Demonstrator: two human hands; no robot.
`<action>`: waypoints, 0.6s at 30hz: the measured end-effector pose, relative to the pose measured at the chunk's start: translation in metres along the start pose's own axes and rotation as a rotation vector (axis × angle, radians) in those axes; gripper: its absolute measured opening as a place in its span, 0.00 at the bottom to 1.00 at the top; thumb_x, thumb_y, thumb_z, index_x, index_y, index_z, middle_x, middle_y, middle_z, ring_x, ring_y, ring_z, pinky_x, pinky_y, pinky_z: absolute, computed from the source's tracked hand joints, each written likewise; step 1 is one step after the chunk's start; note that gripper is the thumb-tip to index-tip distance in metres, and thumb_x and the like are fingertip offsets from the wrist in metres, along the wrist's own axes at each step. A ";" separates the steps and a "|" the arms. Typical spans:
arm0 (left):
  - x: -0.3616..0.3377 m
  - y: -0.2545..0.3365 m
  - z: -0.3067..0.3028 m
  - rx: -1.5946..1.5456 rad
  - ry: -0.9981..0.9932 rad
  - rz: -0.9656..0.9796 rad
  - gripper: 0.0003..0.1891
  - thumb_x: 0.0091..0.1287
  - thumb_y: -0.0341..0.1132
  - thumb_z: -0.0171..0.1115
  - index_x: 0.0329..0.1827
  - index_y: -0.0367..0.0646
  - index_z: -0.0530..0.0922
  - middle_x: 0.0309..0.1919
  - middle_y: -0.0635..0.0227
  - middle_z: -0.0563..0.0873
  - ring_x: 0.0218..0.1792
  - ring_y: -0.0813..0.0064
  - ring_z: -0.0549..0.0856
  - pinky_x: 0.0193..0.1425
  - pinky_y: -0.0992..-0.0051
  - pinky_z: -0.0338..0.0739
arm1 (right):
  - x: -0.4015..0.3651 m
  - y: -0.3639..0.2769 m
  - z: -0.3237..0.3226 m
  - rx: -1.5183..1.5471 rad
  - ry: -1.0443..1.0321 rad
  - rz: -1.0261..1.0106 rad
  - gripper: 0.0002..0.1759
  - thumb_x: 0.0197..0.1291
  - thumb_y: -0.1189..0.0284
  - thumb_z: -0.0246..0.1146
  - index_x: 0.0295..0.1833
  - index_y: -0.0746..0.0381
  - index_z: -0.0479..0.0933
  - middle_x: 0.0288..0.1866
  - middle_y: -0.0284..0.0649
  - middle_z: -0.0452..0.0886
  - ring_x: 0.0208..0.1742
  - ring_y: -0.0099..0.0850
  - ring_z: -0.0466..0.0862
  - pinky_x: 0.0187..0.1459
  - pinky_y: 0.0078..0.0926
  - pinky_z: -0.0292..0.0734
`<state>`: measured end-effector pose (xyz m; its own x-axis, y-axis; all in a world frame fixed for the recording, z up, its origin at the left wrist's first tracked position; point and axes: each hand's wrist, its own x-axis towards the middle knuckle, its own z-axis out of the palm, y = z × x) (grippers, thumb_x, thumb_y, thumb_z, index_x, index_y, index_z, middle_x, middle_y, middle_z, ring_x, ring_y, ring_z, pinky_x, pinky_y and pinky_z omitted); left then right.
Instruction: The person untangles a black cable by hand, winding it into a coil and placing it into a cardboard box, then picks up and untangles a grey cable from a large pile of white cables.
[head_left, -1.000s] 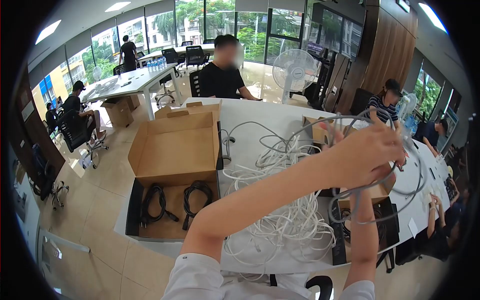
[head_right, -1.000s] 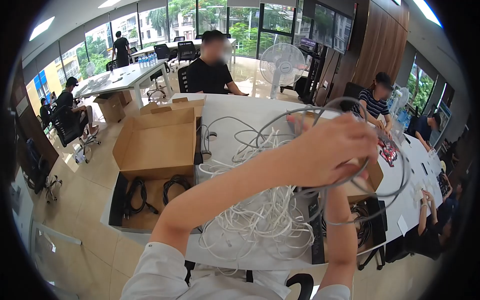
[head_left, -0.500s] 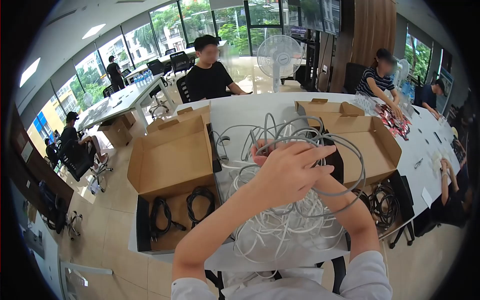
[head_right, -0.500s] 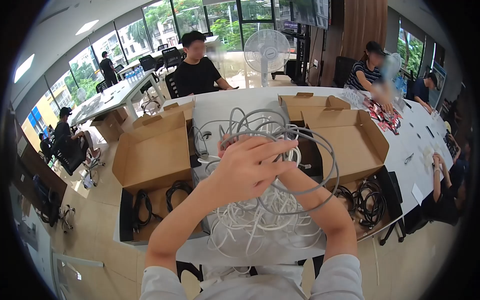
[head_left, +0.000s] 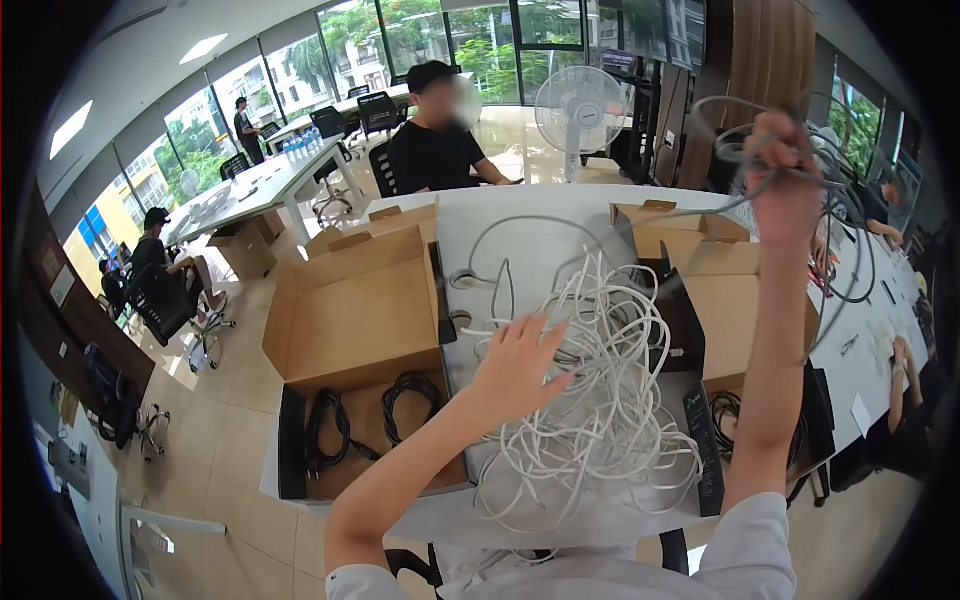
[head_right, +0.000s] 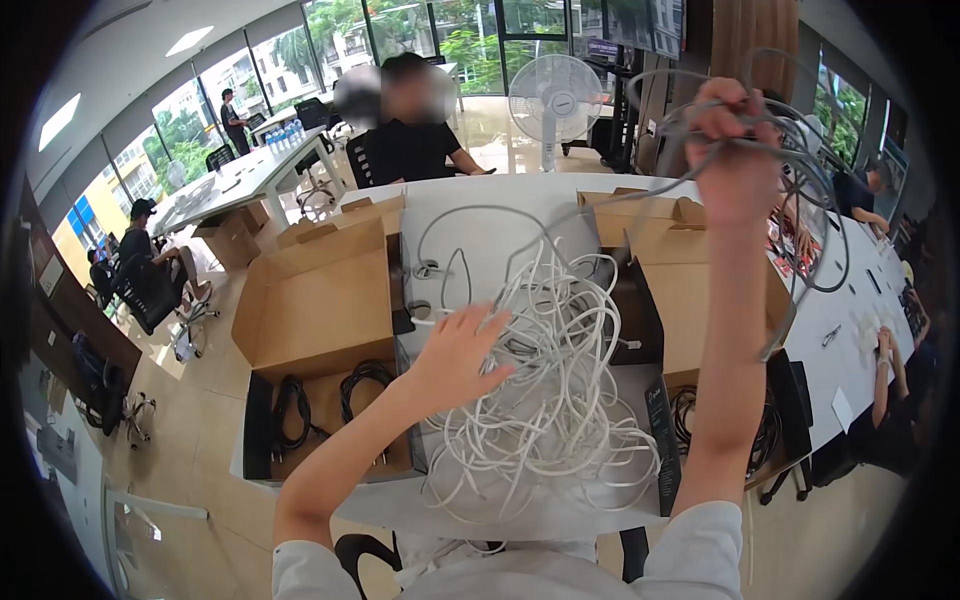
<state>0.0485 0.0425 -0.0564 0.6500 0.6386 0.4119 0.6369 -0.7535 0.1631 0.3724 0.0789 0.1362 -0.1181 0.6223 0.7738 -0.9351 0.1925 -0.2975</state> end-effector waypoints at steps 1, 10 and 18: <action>-0.003 -0.005 0.002 0.079 -0.130 0.044 0.34 0.59 0.46 0.64 0.66 0.40 0.67 0.63 0.47 0.67 0.63 0.50 0.67 0.66 0.57 0.63 | -0.001 -0.015 0.001 0.021 0.010 -0.038 0.08 0.67 0.72 0.52 0.38 0.66 0.65 0.36 0.40 0.69 0.28 0.25 0.69 0.38 0.24 0.66; -0.010 -0.023 -0.009 -0.096 -0.233 0.030 0.31 0.63 0.49 0.60 0.64 0.40 0.67 0.58 0.46 0.75 0.57 0.51 0.76 0.58 0.62 0.73 | -0.057 -0.110 -0.023 -0.036 0.182 -0.190 0.07 0.63 0.81 0.47 0.32 0.63 0.58 0.28 0.37 0.61 0.21 0.25 0.63 0.28 0.22 0.61; 0.074 -0.025 0.000 0.067 -0.013 -0.271 0.29 0.58 0.51 0.65 0.53 0.36 0.75 0.34 0.51 0.85 0.37 0.52 0.85 0.45 0.62 0.77 | -0.089 -0.080 -0.008 -0.232 0.301 0.343 0.09 0.70 0.68 0.50 0.42 0.64 0.66 0.27 0.31 0.66 0.16 0.19 0.66 0.22 0.17 0.62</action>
<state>0.0810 0.1089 -0.0297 0.4572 0.8176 0.3500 0.8138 -0.5434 0.2062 0.4605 0.0141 0.0864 -0.2716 0.8634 0.4252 -0.7565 0.0815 -0.6489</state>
